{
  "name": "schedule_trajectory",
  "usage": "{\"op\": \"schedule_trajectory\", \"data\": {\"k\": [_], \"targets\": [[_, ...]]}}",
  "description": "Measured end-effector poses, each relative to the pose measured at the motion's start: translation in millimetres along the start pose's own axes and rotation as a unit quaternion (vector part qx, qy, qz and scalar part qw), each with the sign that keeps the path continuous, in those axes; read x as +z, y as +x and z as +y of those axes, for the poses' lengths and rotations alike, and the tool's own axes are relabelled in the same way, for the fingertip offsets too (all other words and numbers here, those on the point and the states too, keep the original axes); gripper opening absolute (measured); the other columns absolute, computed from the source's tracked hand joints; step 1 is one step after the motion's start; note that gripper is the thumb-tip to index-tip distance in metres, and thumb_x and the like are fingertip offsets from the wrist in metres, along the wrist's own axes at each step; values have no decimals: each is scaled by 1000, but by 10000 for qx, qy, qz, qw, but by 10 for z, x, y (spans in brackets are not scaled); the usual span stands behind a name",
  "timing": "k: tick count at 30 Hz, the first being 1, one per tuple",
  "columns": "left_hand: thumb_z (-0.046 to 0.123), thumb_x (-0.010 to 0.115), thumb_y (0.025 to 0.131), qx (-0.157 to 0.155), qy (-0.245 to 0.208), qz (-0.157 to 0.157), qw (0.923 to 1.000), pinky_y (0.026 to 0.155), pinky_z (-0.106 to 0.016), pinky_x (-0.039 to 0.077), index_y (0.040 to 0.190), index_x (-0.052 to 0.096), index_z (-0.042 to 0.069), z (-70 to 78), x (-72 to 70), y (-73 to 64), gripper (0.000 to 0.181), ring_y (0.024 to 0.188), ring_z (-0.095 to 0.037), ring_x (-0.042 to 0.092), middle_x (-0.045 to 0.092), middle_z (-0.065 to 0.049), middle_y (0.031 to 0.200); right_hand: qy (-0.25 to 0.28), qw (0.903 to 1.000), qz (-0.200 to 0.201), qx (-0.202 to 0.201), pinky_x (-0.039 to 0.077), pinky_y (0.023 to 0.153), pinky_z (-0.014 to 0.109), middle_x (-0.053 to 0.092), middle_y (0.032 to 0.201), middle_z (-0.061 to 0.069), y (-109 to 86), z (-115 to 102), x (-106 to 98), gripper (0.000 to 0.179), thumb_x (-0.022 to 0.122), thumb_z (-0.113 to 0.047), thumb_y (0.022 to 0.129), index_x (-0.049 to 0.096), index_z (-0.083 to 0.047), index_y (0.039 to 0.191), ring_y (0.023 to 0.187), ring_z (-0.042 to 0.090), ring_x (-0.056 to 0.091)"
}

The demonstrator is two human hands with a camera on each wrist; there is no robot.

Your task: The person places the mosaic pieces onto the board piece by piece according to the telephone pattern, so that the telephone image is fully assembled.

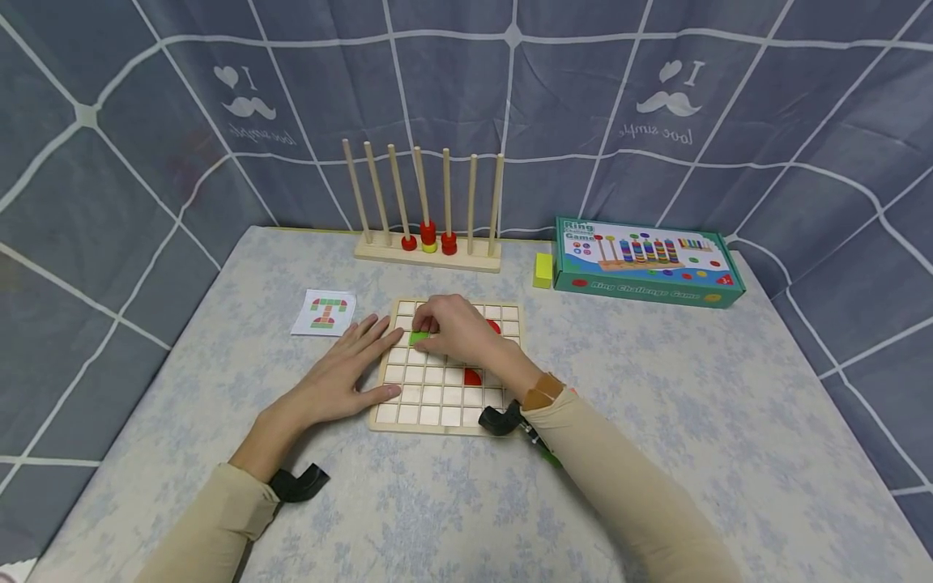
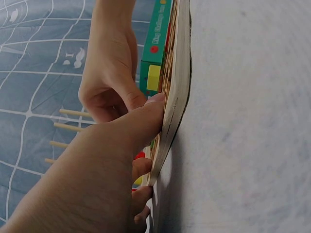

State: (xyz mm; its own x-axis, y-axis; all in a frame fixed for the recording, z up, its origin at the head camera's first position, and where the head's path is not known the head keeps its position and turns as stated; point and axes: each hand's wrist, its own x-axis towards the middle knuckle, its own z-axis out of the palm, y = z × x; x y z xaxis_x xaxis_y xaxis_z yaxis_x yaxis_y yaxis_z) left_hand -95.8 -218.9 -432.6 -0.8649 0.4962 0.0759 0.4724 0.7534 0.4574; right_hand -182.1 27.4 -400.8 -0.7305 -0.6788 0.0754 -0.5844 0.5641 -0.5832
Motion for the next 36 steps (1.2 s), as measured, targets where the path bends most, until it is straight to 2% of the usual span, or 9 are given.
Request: {"op": "schedule_trajectory", "data": {"k": [4, 9, 13, 19, 23, 28, 31, 36], "targets": [[49, 73, 97, -21, 11, -31, 10000, 133, -57, 10, 168, 31, 19, 5, -13, 0, 88, 164, -37, 11, 21, -13, 176, -122, 9999, 34, -79, 56, 82, 28, 73, 100, -1, -13, -2, -3, 20, 86, -21, 91, 80, -14, 108, 92, 14, 66], [50, 73, 97, -57, 46, -99, 9999, 133, -58, 10, 169, 30, 19, 0, -21, -5, 89, 165, -37, 9, 20, -13, 176, -488, 9971, -102, -576, 55, 97, 33, 69, 115, 1, -3, 6, 21, 27, 84, -25, 93, 80, -16, 117, 110, 18, 62], [50, 73, 97, -69, 51, -115, 9999, 133, -58, 9, 168, 30, 19, -1, -18, -10, 89, 165, -37, 9, 19, -12, 176, -621, 9956, -221, -662, 53, 103, 34, 68, 120, 1, -19, 10, 23, 26, 83, -26, 94, 81, -17, 118, 117, 19, 60], [49, 73, 97, -42, 41, -57, 10000, 134, -56, 9, 168, 31, 18, -8, -7, -8, 88, 164, -38, 10, 20, -13, 176, -176, 9988, -79, -456, 56, 94, 37, 70, 122, 6, -194, 111, -111, 32, 80, -20, 96, 77, -11, 127, 109, 22, 64], [49, 73, 97, 3, 19, 5, 10000, 133, -57, 10, 168, 32, 18, -11, 8, 6, 88, 164, -38, 12, 22, -14, 176, -41, 9997, 122, -219, 58, 91, 40, 70, 120, 10, -380, 296, -266, 32, 79, -15, 96, 75, -6, 127, 107, 26, 67], [50, 72, 97, -21, 23, -29, 10000, 133, -57, 10, 168, 31, 19, -7, 13, 17, 88, 164, -37, 11, 21, -13, 176, 234, 9992, 271, 174, 60, 84, 40, 71, 116, 11, -583, 535, -467, 30, 74, -1, 94, 76, -5, 124, 101, 26, 68], [50, 72, 97, -43, 32, -49, 10000, 133, -57, 10, 168, 31, 18, -7, 9, 14, 88, 165, -37, 10, 20, -13, 176, 466, 9982, 195, 309, 59, 83, 39, 71, 115, 11, -655, 633, -528, 33, 71, 2, 93, 76, -6, 124, 99, 25, 67], [49, 73, 97, -11, 10, -7, 10000, 133, -57, 10, 168, 32, 19, -4, 18, 16, 88, 164, -37, 10, 21, -13, 176, 566, 9980, -3, 266, 58, 85, 37, 71, 119, 10, -703, 699, -549, 35, 71, 0, 93, 74, -6, 127, 100, 24, 66]]}}
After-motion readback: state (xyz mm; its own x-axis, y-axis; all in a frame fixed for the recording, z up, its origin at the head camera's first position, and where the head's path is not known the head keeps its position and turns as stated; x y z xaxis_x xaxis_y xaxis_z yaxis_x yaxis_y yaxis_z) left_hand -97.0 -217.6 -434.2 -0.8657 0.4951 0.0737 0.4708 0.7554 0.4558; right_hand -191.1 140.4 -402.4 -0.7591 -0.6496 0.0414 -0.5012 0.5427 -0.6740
